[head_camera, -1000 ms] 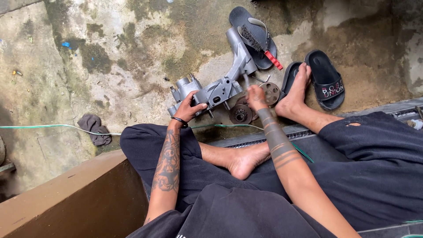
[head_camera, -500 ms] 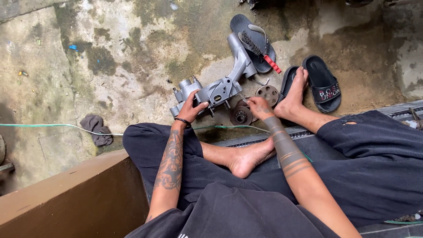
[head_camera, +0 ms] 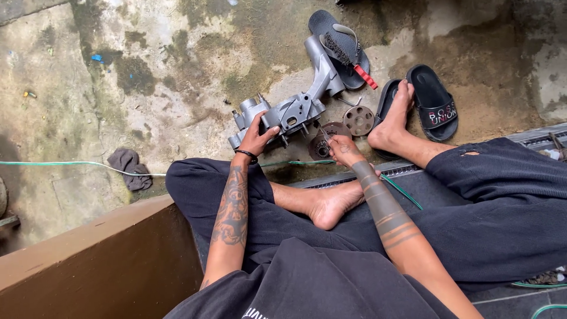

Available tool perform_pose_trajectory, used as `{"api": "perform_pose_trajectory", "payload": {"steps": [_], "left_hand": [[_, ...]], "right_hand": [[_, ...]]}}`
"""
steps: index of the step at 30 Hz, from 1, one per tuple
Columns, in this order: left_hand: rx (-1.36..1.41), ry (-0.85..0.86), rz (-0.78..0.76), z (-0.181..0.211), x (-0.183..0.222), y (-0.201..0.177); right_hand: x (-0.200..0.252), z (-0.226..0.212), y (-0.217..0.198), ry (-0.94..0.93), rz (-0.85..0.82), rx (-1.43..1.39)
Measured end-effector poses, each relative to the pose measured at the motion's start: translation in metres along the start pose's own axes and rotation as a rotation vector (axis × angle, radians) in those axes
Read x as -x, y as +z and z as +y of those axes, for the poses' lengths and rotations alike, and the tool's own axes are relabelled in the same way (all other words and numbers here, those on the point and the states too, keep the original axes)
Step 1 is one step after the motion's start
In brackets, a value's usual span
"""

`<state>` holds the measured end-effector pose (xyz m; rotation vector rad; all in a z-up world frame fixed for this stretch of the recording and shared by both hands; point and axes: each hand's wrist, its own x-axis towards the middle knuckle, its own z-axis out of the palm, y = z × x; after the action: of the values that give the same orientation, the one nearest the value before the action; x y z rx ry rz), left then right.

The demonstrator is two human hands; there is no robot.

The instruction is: A person sits on the floor and uses a small wire brush and a screwdriver to clean grime and oxidation from a motorcycle engine casing.

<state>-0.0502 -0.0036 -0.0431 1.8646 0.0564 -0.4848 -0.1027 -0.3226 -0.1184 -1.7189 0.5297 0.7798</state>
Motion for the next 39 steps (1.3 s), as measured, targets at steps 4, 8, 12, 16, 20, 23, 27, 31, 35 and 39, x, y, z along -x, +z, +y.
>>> {"api": "perform_pose_trajectory", "payload": {"steps": [4,8,12,16,20,23,27,31,35,39], "left_hand": [[0.010,-0.004,-0.007,0.001,-0.001,0.001],[-0.032,0.012,-0.004,0.006,0.005,0.004],[-0.164,0.183,0.112,0.003,0.011,0.007],[-0.269,0.344,0.186,0.020,0.016,0.012],[-0.421,0.533,0.176,0.033,0.013,0.025],[-0.478,0.521,0.194,0.032,0.007,0.033],[-0.548,0.532,0.203,0.026,0.000,0.027],[-0.584,0.526,0.203,0.020,-0.005,0.026],[-0.592,0.504,0.188,0.020,-0.007,0.023],[-0.500,0.447,0.173,0.007,-0.019,0.022]], "right_hand": [[0.011,-0.014,-0.029,-0.022,0.005,0.133],[-0.066,0.059,-0.002,-0.205,0.099,0.211],[-0.021,0.041,0.022,-0.167,0.080,0.399],[-0.005,0.035,-0.006,-0.079,0.018,0.374],[0.001,0.031,-0.042,-0.018,0.254,0.257],[0.027,-0.004,-0.034,-0.034,0.162,-0.149],[0.016,-0.003,0.028,-0.093,0.067,-0.380],[0.055,-0.010,0.090,-0.055,-0.106,-0.303],[0.052,-0.005,0.085,-0.018,0.041,-0.494],[0.020,-0.014,0.070,-0.117,0.216,-0.502]]}}
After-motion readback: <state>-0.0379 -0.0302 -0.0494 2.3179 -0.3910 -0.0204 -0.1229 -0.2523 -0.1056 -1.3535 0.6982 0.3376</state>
